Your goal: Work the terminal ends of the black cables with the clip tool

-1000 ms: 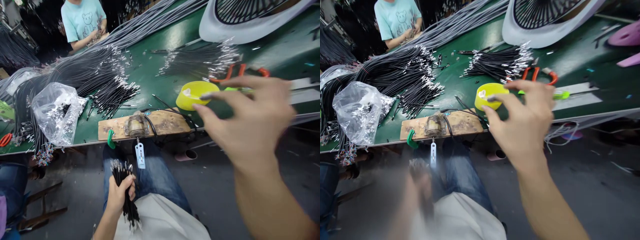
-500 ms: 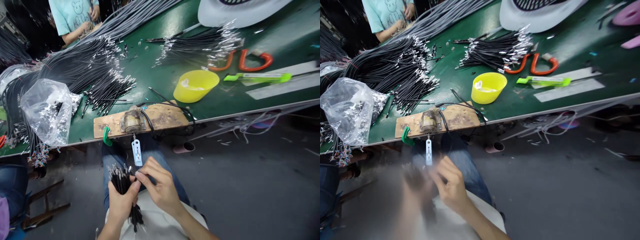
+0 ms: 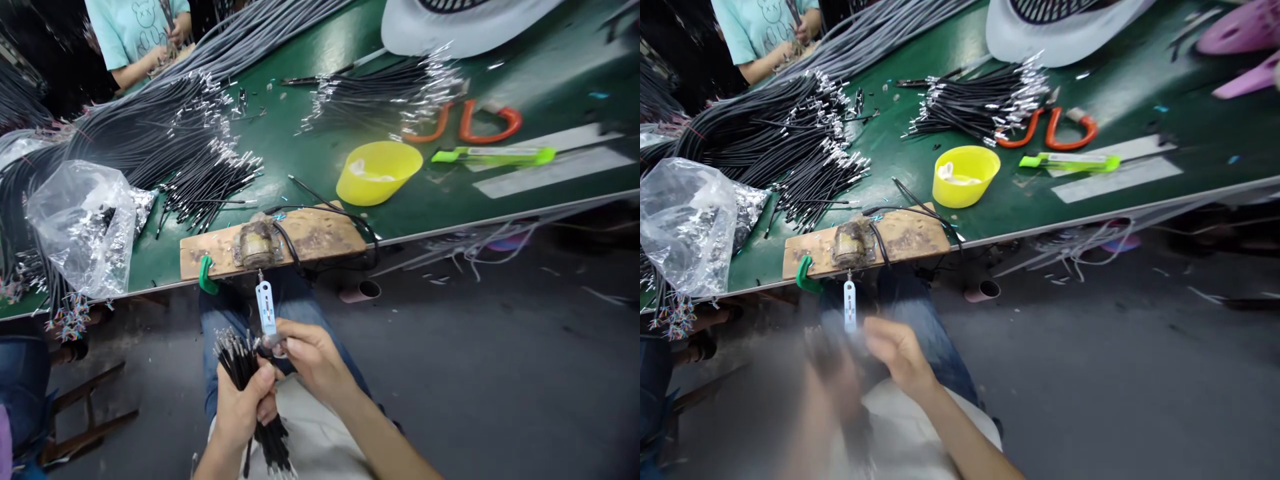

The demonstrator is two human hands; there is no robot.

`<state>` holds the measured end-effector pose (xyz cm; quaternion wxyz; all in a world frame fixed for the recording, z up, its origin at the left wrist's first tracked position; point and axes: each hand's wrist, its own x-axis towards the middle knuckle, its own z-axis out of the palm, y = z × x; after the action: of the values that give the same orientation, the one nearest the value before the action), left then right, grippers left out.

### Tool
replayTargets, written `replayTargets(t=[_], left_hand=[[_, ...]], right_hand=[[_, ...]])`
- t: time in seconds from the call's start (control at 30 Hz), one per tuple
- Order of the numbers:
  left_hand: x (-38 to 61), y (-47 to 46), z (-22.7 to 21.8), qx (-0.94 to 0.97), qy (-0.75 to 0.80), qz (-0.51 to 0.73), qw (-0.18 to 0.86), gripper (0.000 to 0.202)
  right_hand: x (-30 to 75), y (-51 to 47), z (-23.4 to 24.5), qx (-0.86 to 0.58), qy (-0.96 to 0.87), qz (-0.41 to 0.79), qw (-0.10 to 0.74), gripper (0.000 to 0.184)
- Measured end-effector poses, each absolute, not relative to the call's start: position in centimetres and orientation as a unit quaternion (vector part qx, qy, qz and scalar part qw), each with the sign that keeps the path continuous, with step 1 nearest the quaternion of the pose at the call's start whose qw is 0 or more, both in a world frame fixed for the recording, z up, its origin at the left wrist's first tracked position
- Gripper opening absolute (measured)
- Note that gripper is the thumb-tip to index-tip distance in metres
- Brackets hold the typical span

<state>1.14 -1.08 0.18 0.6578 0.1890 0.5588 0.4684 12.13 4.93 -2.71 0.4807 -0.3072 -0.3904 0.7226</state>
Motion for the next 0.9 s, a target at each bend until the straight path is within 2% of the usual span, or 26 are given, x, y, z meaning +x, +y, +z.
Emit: replayTargets(t=[0.13, 0.2, 0.33, 0.4, 0.53, 0.67, 0.83, 0.9], left_hand=[[1.1, -0.9, 0.6, 0.189, 0.566, 0.462, 0.656, 0.040], [1.2, -0.9, 0.6, 0.192, 0.574, 0.469, 0.643, 0.040], [1.6, -0.9, 0.3, 0.192, 0.588, 0.481, 0.622, 0.041], [1.7, -0.9, 0.3, 0.186, 0.591, 0.484, 0.618, 0.044], [1.6, -1.0, 0.5, 0.184, 0.602, 0.485, 0.607, 0.043], [1.5, -1.1, 0.7, 0.185, 0.616, 0.480, 0.597, 0.041], [1.6, -1.1, 0.7, 0.190, 0.622, 0.472, 0.595, 0.045], [1.6, -1.1, 0.7, 0.194, 0.625, 0.468, 0.593, 0.046]], right_hand=[[12.9, 5.3, -1.7, -0.286, -0.443, 0.710, 0.467, 0.019], [12.8, 5.1, -1.1, -0.300, -0.458, 0.677, 0.492, 0.017], [12.3, 4.4, -0.5, -0.357, -0.521, 0.515, 0.580, 0.013], [12.2, 4.4, -0.4, -0.362, -0.556, 0.453, 0.595, 0.013], [12.6, 5.0, -0.6, -0.349, -0.580, 0.468, 0.569, 0.018], [13.1, 5.5, -0.6, -0.347, -0.582, 0.480, 0.558, 0.011], [13.3, 5.5, -0.6, -0.344, -0.611, 0.456, 0.548, 0.015], [13.5, 5.5, -0.5, -0.344, -0.607, 0.467, 0.543, 0.011]])
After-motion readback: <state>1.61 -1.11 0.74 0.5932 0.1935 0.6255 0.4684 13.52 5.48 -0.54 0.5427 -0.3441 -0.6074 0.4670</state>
